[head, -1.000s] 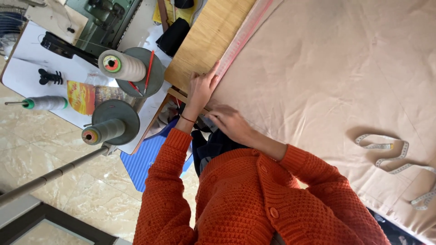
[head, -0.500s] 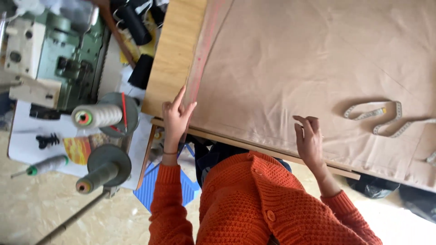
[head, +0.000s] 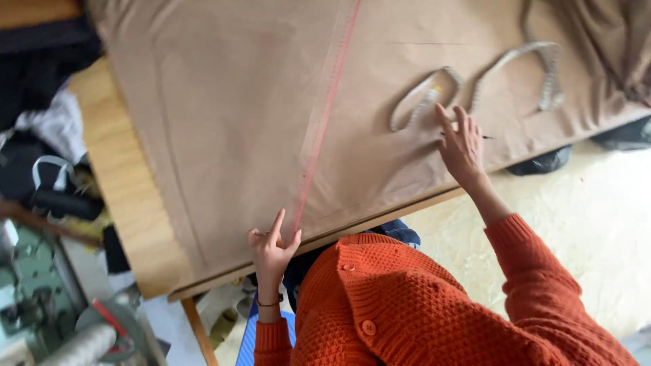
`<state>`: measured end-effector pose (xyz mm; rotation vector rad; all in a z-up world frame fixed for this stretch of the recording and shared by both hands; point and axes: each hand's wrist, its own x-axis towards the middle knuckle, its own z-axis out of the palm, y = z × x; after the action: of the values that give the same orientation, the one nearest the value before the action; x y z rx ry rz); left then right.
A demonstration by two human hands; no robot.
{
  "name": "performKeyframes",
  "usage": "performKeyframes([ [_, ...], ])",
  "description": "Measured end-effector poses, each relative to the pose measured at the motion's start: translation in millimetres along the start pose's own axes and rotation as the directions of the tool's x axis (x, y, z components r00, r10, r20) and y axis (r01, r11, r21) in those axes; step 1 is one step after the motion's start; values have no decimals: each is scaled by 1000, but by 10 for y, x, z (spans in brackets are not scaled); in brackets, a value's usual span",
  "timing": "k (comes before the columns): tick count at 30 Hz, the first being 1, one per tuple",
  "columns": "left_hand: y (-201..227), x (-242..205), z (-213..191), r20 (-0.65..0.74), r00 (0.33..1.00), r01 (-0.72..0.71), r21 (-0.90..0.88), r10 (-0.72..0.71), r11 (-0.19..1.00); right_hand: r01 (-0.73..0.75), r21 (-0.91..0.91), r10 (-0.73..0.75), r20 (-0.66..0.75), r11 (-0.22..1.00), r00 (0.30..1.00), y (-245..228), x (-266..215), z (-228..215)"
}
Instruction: The person uses a long ruler and a pen to draw straight lines on a large piece of beige fabric laid out on a wooden table. They then use a pair of large shears to cut the fabric along the marked lines, separating a section of the material.
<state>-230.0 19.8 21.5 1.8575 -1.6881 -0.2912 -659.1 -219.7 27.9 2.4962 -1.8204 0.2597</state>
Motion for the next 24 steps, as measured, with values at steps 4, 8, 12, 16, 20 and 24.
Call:
performKeyframes([
  [4,289,292,420,-62,972,-221,87,227,971,63,-63,-70,-114,996,991,492,207,300],
  [8,631,544,786,-89,935,-327,154,343,932,179,-41,-183,-135,983,974,793,538,388],
  [12,990,731,1021,-99,928,-330,225,358,917,383,-12,-380,-159,923,911,1054,904,665],
  [16,1237,740,1155,-154,942,-255,254,299,933,492,-13,-491,-88,871,867,1479,1448,1000],
  [20,1403,649,1228,-119,977,-134,290,175,948,372,28,-373,106,928,922,1889,2623,455],
  [24,1690,652,1196,-186,980,-9,328,73,945,334,62,-327,-108,940,939,2019,3207,-152],
])
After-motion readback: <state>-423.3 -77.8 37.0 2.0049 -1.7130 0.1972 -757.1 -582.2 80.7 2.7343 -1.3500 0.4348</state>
